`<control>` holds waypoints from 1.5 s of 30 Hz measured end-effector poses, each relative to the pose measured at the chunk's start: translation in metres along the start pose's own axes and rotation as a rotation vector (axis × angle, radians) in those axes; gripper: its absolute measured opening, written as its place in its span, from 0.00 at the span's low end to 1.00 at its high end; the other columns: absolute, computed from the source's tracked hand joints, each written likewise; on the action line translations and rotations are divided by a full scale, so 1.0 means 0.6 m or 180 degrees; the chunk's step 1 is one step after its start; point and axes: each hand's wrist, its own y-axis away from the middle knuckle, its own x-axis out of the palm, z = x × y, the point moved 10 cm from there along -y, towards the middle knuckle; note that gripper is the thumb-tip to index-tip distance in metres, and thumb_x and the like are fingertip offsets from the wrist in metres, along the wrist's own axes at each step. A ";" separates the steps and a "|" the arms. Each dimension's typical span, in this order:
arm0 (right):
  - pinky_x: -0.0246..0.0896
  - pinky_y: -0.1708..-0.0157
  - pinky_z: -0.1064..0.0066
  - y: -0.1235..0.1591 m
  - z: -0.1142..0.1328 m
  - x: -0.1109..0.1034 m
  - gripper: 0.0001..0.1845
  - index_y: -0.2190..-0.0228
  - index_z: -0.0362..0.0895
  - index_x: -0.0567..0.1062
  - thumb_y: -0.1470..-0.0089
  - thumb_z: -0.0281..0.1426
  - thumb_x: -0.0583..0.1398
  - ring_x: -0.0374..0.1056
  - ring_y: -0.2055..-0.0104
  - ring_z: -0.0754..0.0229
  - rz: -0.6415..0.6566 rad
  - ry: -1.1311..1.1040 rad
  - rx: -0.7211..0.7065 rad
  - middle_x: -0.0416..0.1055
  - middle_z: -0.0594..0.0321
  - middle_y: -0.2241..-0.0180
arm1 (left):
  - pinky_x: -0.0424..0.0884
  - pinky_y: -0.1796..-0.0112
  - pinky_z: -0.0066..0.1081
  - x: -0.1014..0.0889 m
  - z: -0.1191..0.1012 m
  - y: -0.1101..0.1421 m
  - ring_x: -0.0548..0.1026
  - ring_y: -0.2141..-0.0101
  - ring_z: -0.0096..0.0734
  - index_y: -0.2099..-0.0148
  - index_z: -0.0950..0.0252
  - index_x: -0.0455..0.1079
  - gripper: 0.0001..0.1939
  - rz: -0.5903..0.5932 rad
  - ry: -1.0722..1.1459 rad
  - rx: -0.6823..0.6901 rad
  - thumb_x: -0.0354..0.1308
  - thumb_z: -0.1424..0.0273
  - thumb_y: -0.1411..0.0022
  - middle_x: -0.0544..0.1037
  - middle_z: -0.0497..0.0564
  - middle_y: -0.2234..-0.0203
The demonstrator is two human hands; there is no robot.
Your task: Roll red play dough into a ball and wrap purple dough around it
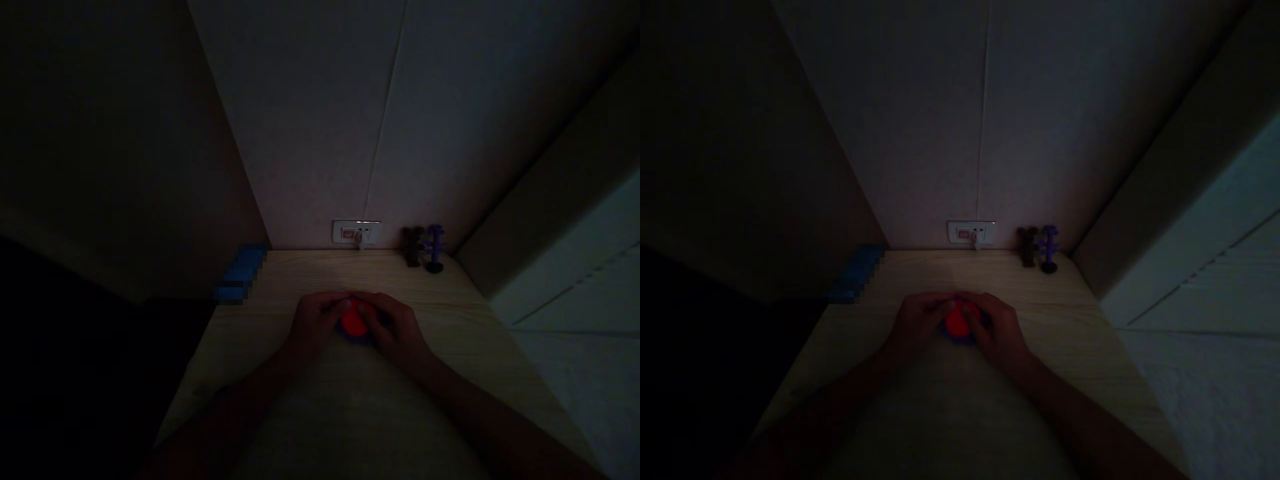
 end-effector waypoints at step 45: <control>0.67 0.46 0.59 -0.286 0.081 0.261 0.39 0.32 0.42 0.60 0.43 0.22 0.61 0.74 0.46 0.49 0.1725 0.1260 -0.0476 0.78 0.49 0.47 | 0.72 0.65 0.33 0.015 0.004 -0.013 0.79 0.66 0.40 0.64 0.67 0.79 0.09 0.0295 -0.0542 0.0325 0.60 0.68 0.39 0.83 0.54 0.69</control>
